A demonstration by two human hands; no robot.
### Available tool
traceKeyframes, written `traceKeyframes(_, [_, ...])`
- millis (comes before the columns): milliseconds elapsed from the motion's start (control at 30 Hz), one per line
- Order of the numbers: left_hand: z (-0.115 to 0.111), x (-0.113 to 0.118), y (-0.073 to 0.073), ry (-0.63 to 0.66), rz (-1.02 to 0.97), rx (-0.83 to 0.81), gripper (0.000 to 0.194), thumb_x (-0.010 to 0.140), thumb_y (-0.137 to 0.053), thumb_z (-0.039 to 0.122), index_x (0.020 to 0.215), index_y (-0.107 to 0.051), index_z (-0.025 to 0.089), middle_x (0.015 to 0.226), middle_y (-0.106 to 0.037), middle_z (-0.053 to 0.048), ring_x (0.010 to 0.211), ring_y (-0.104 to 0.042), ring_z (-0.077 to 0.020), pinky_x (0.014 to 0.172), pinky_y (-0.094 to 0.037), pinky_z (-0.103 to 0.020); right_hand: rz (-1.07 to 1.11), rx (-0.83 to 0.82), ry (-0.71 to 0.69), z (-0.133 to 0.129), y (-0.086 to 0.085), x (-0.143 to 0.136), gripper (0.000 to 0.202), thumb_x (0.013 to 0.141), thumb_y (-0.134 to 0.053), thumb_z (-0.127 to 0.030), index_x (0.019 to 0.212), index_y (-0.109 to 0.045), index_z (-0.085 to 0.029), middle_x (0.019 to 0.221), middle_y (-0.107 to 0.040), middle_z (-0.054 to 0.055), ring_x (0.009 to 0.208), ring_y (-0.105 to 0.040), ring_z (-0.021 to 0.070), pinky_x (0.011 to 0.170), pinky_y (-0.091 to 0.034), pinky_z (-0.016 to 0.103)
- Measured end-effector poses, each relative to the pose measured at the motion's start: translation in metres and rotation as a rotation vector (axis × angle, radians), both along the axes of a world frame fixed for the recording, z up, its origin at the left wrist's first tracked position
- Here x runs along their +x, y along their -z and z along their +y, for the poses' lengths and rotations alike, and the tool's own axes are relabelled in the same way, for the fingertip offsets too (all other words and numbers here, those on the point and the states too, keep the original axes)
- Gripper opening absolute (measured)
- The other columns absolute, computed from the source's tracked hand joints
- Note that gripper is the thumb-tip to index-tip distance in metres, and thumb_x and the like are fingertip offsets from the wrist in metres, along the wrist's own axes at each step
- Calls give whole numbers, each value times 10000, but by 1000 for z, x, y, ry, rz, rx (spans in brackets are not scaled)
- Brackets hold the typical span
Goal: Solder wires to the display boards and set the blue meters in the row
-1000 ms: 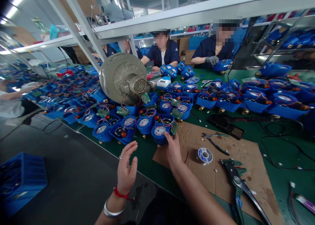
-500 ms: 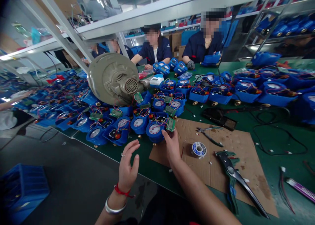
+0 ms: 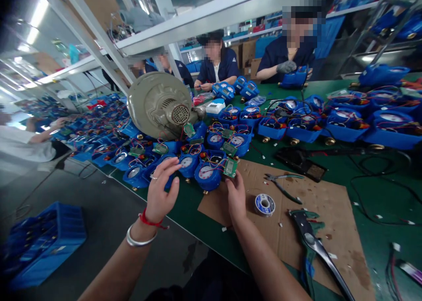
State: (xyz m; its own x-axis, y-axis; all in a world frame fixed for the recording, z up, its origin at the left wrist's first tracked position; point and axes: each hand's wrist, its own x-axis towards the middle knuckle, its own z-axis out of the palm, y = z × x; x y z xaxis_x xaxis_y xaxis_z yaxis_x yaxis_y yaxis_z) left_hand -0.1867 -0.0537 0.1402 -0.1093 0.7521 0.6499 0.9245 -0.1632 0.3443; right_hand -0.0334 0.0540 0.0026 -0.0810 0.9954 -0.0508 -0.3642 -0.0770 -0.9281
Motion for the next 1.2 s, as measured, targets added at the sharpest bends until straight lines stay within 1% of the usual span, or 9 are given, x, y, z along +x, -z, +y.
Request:
traceKeyframes(67, [21,-15,-9,-23,62,-9,315,876,-477,107,1167,-567,188,1312,-522,-91,1258,-469,-215,1086,-388,-426,27,-57,-27,2,9,2,508,763,-598,-321,1253,-559,-195,1274,-601,74,1190,-546,249,1059,-390,439])
traceKeyframes(133, [49,-38,-9,-29,102,-58,290,881,-451,98,1119,-592,182,1286,-538,-84,1243,-481,-200,1083,-391,-400,63,-120,-53,4,17,1,513,745,-616,-324,1233,-573,-172,1294,-584,99,1207,-535,262,1067,-381,445])
traceKeyframes(333, [145,-116,12,-144,234,-413,302,831,-459,72,1049,-654,145,1165,-625,-99,1121,-563,-202,1033,-418,-354,-29,-85,-46,5,31,-4,546,756,-620,-354,1262,-552,-159,1320,-560,120,1224,-518,268,1098,-336,461])
traceKeyframes(467, [192,-132,17,-69,315,-543,243,828,-539,159,1013,-697,163,1045,-686,-86,1028,-596,-213,964,-432,-341,-50,-90,-48,5,31,-5,550,782,-599,-373,1286,-529,-166,1336,-543,126,1229,-511,272,1087,-347,466])
traceKeyframes(567, [215,-131,21,-2,356,-633,156,788,-620,264,839,-739,177,923,-701,-86,978,-593,-244,948,-406,-374,-54,-86,-51,5,31,-5,543,790,-588,-378,1286,-521,-167,1342,-537,126,1228,-511,269,1087,-347,461])
traceKeyframes(733, [231,-130,29,43,329,-687,254,770,-630,378,649,-713,170,831,-674,-99,973,-559,-268,968,-333,-416,-36,-111,-70,7,33,-6,548,782,-601,-389,1280,-516,-175,1337,-542,127,1223,-516,270,1079,-357,462])
traceKeyframes(867, [230,-137,20,80,224,-688,263,741,-658,412,695,-683,154,814,-650,-76,882,-559,-220,872,-374,-343,-44,-112,-78,8,34,-6,560,777,-610,-387,1291,-509,-189,1352,-531,115,1234,-509,261,1085,-348,455])
traceKeyframes(1033, [212,-150,-2,156,-87,-748,345,758,-625,488,828,-649,151,703,-607,-6,641,-519,-139,609,-367,-254,-96,-128,-90,7,30,-4,546,782,-597,-390,1284,-513,-192,1337,-543,112,1237,-501,264,1081,-347,454])
traceKeyframes(1200, [188,-149,-10,133,-419,-721,319,679,-716,446,751,-646,143,631,-545,24,587,-453,-104,562,-299,-244,-162,-110,-77,4,25,-3,514,774,-593,-384,1245,-543,-187,1333,-546,105,1243,-488,272,1084,-335,455])
